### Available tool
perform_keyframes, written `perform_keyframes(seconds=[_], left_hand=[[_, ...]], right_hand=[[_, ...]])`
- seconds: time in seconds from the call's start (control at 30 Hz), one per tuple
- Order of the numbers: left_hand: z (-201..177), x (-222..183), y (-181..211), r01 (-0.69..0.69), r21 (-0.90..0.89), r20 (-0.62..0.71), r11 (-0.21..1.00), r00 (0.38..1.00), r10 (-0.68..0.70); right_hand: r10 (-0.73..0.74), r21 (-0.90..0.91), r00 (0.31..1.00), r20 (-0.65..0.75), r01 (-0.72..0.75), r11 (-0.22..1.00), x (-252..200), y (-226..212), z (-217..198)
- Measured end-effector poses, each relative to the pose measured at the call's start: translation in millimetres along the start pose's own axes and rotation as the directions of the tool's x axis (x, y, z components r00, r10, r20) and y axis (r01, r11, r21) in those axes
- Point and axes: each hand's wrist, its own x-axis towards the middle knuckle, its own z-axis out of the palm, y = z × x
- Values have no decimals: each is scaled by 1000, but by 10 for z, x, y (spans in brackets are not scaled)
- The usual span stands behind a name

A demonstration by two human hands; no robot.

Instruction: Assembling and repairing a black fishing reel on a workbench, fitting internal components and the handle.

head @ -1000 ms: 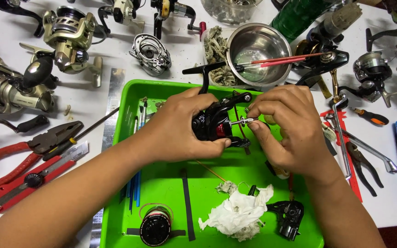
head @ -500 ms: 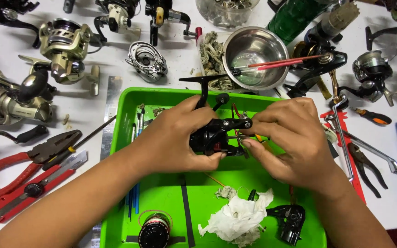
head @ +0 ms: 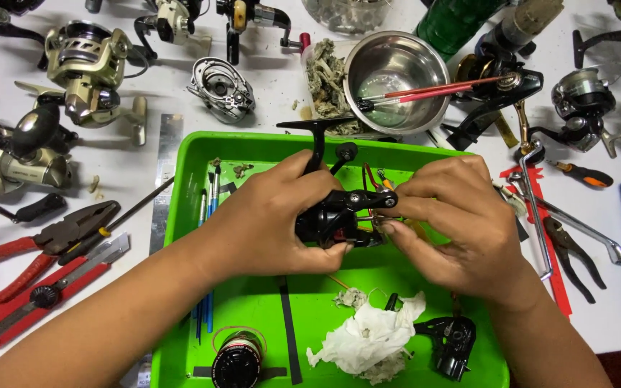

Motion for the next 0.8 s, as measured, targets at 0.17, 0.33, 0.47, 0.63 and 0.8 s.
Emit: perform_keyframes(seconds=[0.17, 0.33, 0.47, 0.63, 0.8], left_hand=[[41, -15, -34, -43, 27, 10, 999, 999, 43], [62, -32, -32, -22, 36, 20, 999, 1000, 21], [68, -31, -39, -24, 53, 26, 998, 999, 23], [80, -34, -38, -14, 73, 36, 997, 999, 12], [86, -33, -24, -18, 59, 33, 998, 999, 16]], right_hand=[[51, 80, 998, 36, -54, 995, -16, -10, 20], [86, 183, 996, 35, -91, 979, -57, 22, 94], [115, 223, 993, 22, -118, 968, -49, 21, 101], [122, 248, 992, 25, -124, 961, -46, 35, 101], [122, 252, 992, 19, -122, 960, -34, 15, 99]])
